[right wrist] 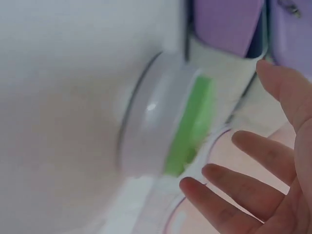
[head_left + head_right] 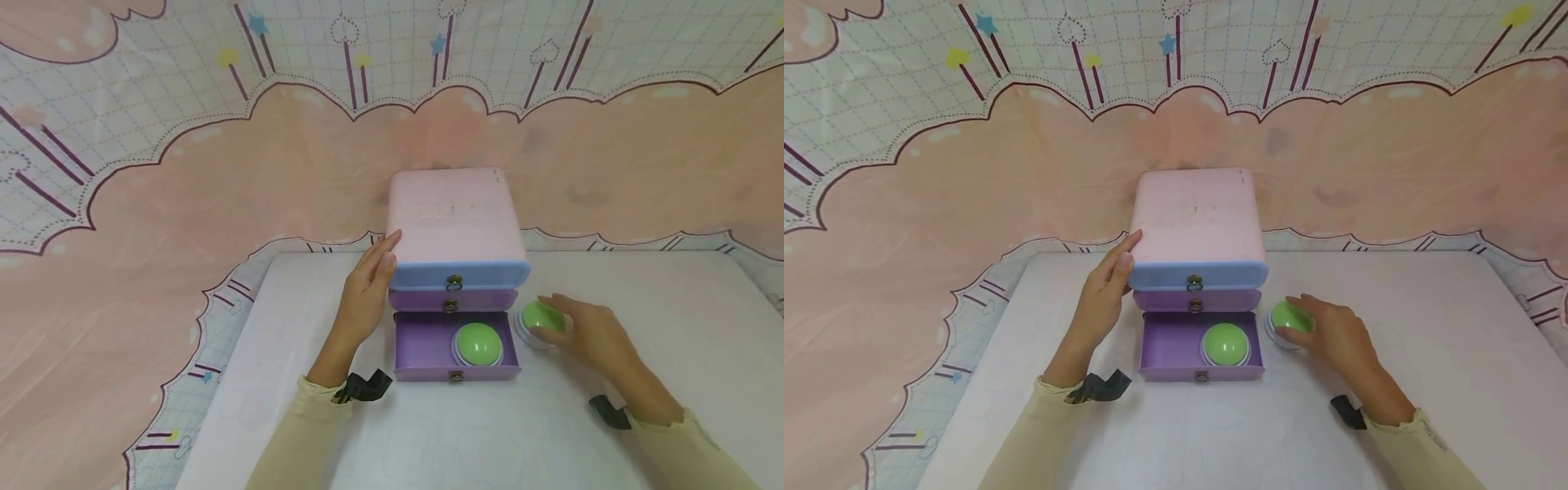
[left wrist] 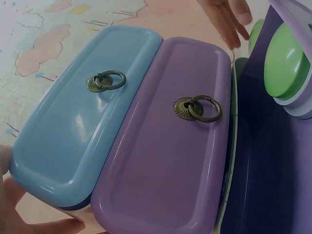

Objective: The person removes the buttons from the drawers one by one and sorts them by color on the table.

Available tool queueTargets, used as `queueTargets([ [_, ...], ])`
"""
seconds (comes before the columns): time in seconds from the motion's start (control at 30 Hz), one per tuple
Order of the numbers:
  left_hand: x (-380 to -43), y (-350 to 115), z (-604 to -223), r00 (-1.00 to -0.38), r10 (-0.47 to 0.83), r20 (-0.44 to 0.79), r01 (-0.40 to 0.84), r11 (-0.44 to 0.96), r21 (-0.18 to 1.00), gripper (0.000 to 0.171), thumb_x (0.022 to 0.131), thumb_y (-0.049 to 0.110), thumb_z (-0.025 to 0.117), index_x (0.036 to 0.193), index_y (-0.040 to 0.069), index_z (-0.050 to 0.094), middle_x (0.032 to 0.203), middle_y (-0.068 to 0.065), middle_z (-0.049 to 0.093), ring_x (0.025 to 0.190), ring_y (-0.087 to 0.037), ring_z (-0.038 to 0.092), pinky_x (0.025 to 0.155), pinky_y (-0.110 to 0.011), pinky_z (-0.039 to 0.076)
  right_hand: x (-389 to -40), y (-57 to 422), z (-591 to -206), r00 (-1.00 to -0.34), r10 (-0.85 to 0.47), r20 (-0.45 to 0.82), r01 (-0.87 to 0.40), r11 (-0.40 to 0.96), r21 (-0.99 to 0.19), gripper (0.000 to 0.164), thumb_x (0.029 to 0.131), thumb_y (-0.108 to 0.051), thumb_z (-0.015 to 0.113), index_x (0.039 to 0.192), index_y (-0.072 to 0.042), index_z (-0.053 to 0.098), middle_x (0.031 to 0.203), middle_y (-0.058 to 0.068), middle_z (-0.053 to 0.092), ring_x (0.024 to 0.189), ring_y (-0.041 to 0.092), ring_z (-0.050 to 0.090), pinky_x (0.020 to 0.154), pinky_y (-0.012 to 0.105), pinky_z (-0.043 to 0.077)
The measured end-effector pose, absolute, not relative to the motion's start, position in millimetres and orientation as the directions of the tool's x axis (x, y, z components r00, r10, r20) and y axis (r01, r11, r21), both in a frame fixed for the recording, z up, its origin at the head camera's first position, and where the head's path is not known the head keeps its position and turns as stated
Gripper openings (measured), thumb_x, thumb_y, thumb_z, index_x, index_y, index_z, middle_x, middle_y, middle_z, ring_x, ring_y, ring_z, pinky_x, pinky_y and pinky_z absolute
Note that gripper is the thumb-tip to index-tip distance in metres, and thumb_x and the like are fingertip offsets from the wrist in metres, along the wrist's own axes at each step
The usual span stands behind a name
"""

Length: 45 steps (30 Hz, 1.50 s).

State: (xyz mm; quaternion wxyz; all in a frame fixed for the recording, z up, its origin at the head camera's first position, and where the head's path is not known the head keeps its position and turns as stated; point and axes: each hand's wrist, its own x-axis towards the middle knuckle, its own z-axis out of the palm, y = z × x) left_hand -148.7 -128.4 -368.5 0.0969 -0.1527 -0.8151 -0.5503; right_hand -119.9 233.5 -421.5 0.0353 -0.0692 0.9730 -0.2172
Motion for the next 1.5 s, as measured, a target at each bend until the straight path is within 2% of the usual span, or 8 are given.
queueTargets([
  [0.27, -149, -129, -368, -0.934, 0.144, 0.328, 0.358, 0.344, 0.868, 0.044, 0.112, 0.036, 0.040, 0.155, 0.029, 0.046, 0.162, 0.011, 0.039, 0.156, -0.011, 0.024, 0.126, -0.046, 0.027, -100, 211, -404, -0.970, -0.188, 0.151, -0.238, 0.852, -0.467, 0.056, 0.089, -0.049, 0.077, 0.129, -0.011, 0.071, 0.125, 0.016, 0.072, 0.119, 0.046, 0.065, 0.097, 0.065, 0.050],
  [0.57, -149, -129, -368, -0.936, 0.143, 0.321, 0.351, 0.353, 0.867, 0.044, 0.112, 0.037, 0.040, 0.155, 0.029, 0.046, 0.163, 0.009, 0.039, 0.156, -0.012, 0.024, 0.127, -0.046, 0.024, -94, 182, -409, -0.915, -0.308, 0.260, -0.397, 0.802, -0.447, 0.051, 0.079, -0.041, 0.087, 0.120, -0.014, 0.077, 0.106, 0.009, 0.078, 0.097, 0.029, 0.073, 0.085, 0.052, 0.058],
  [0.63, -149, -129, -368, -0.937, 0.142, 0.318, 0.348, 0.357, 0.867, 0.044, 0.111, 0.038, 0.040, 0.155, 0.030, 0.046, 0.163, 0.010, 0.039, 0.156, -0.012, 0.024, 0.127, -0.046, 0.023, -94, 176, -410, -0.908, -0.323, 0.268, -0.413, 0.798, -0.438, 0.051, 0.078, -0.042, 0.087, 0.120, -0.014, 0.077, 0.091, 0.003, 0.076, 0.084, 0.020, 0.069, 0.077, 0.042, 0.057],
  [0.7, -149, -129, -368, -0.938, 0.140, 0.317, 0.347, 0.359, 0.867, 0.045, 0.111, 0.039, 0.040, 0.155, 0.030, 0.046, 0.163, 0.010, 0.038, 0.156, -0.012, 0.023, 0.127, -0.046, 0.023, -95, 171, -412, -0.901, -0.336, 0.275, -0.426, 0.801, -0.420, 0.050, 0.078, -0.044, 0.087, 0.118, -0.016, 0.078, 0.076, -0.003, 0.068, 0.072, 0.012, 0.057, 0.067, 0.032, 0.050],
  [0.8, -149, -129, -368, -0.937, 0.140, 0.320, 0.349, 0.356, 0.867, 0.044, 0.111, 0.038, 0.040, 0.155, 0.030, 0.046, 0.163, 0.010, 0.038, 0.156, -0.012, 0.023, 0.127, -0.046, 0.023, -97, 164, -415, -0.877, -0.363, 0.315, -0.469, 0.788, -0.398, 0.049, 0.075, -0.045, 0.088, 0.113, -0.015, 0.079, 0.068, -0.006, 0.061, 0.065, 0.008, 0.043, 0.060, 0.026, 0.040],
  [0.97, -150, -129, -369, -0.936, 0.138, 0.324, 0.352, 0.356, 0.866, 0.044, 0.111, 0.038, 0.040, 0.155, 0.031, 0.046, 0.162, 0.010, 0.038, 0.156, -0.011, 0.023, 0.127, -0.046, 0.023, -102, 156, -421, -0.838, -0.391, 0.380, -0.525, 0.768, -0.367, 0.046, 0.071, -0.041, 0.091, 0.107, -0.013, 0.081, 0.079, -0.001, 0.076, 0.063, 0.008, 0.050, 0.060, 0.027, 0.045],
  [1.17, -150, -129, -369, -0.938, 0.138, 0.318, 0.347, 0.355, 0.868, 0.044, 0.111, 0.038, 0.040, 0.154, 0.030, 0.046, 0.162, 0.010, 0.039, 0.156, -0.012, 0.024, 0.127, -0.046, 0.024, -107, 152, -424, -0.853, -0.390, 0.346, -0.505, 0.786, -0.357, 0.048, 0.069, -0.042, 0.092, 0.107, -0.014, 0.081, 0.093, 0.003, 0.080, 0.071, 0.018, 0.068, 0.065, 0.034, 0.052],
  [1.5, -149, -129, -368, -0.936, 0.135, 0.324, 0.351, 0.331, 0.876, 0.043, 0.111, 0.034, 0.042, 0.153, 0.027, 0.048, 0.161, 0.008, 0.042, 0.156, -0.010, 0.025, 0.127, -0.042, 0.023, -113, 151, -423, -0.864, -0.424, 0.270, -0.497, 0.799, -0.337, 0.053, 0.067, -0.043, 0.093, 0.109, -0.015, 0.080, 0.095, 0.000, 0.080, 0.073, 0.016, 0.069, 0.066, 0.034, 0.053],
])
